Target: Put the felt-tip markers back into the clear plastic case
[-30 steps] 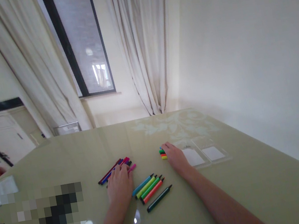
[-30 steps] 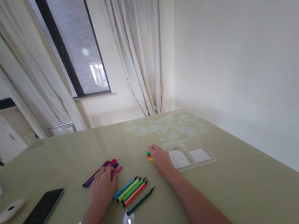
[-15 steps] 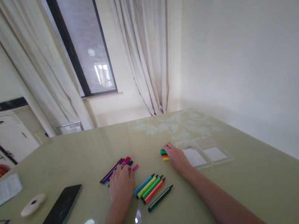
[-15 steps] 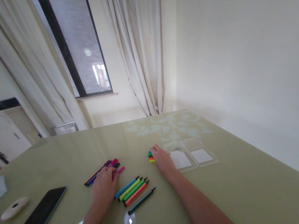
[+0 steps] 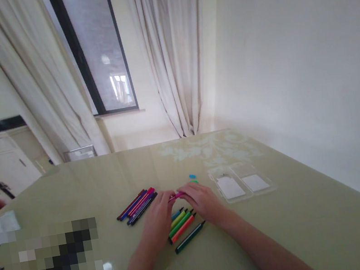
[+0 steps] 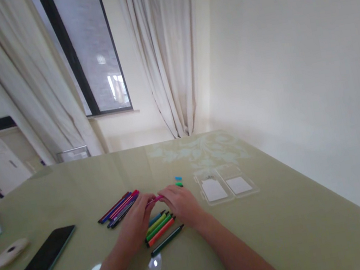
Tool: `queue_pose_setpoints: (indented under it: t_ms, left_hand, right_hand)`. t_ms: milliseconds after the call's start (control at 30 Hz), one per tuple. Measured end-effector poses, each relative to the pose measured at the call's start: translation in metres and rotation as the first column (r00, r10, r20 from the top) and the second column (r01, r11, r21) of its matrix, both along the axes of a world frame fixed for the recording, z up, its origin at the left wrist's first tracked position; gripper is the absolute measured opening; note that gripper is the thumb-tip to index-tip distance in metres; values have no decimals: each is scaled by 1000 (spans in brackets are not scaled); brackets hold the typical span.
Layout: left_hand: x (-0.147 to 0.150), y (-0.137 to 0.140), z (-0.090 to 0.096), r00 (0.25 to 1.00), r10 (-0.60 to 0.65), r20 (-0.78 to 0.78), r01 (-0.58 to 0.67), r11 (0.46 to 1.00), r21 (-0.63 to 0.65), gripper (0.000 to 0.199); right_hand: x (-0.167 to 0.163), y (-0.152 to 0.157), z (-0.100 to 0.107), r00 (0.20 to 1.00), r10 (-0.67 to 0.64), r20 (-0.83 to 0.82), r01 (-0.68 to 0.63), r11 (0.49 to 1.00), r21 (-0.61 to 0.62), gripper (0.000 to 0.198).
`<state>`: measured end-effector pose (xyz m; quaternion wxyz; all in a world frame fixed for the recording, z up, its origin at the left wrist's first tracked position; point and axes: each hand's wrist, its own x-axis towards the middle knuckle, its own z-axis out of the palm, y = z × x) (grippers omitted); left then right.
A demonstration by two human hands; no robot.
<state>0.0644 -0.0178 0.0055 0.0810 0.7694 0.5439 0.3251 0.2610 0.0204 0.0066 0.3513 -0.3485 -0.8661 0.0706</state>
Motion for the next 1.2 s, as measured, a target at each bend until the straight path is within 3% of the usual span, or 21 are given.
queue_pose_setpoints:
  t_ms: [167,333,433,533,667,833,933,1067,1133,1200]
  left_hand:
    - [1,-7,2,997,-2,-76,4,1000,27,27]
    - [8,-11,9,943,100,-317,-143,983,-116,28]
    - [13,-12,15,919,127,-375,-209,959,-189,32]
    - [8,-9,16,917,204,-341,-296,924,-242,39]
    - [-6,-2,5,907,316,-278,-380,898,-220,45]
    - [-10,1,-7,929,223,-296,-280,945,-168,29]
    - [-7,0,-6,966,159,-203,-209,945,-252,21]
    - [-5,-1,0,997,81,-10,-79,923,-378,20]
    - [-8,1,1,992,117,45,-93,927,-364,21]
    - [-15,4,1,975,212,58,-185,934,-306,21]
  right_hand:
    - [-2,-1,0,998,63,1,-63,998,-20,23]
    - [1,2,1,994,105,24,-103,991,-83,25]
    - [2,3,2,993,114,12,-112,986,-127,24]
    - [7,7,4,995,82,-60,-89,987,-137,25]
    - [25,22,5,970,-173,-170,152,980,-129,28]
    - [40,38,-2,894,-446,41,446,881,-154,27]
    - [37,40,-4,874,-455,170,480,864,-154,21]
    - [28,41,-6,878,-414,240,454,879,-147,20]
    - [25,41,-7,883,-398,248,443,883,-158,21]
    - [24,41,-8,894,-378,242,423,890,-172,21]
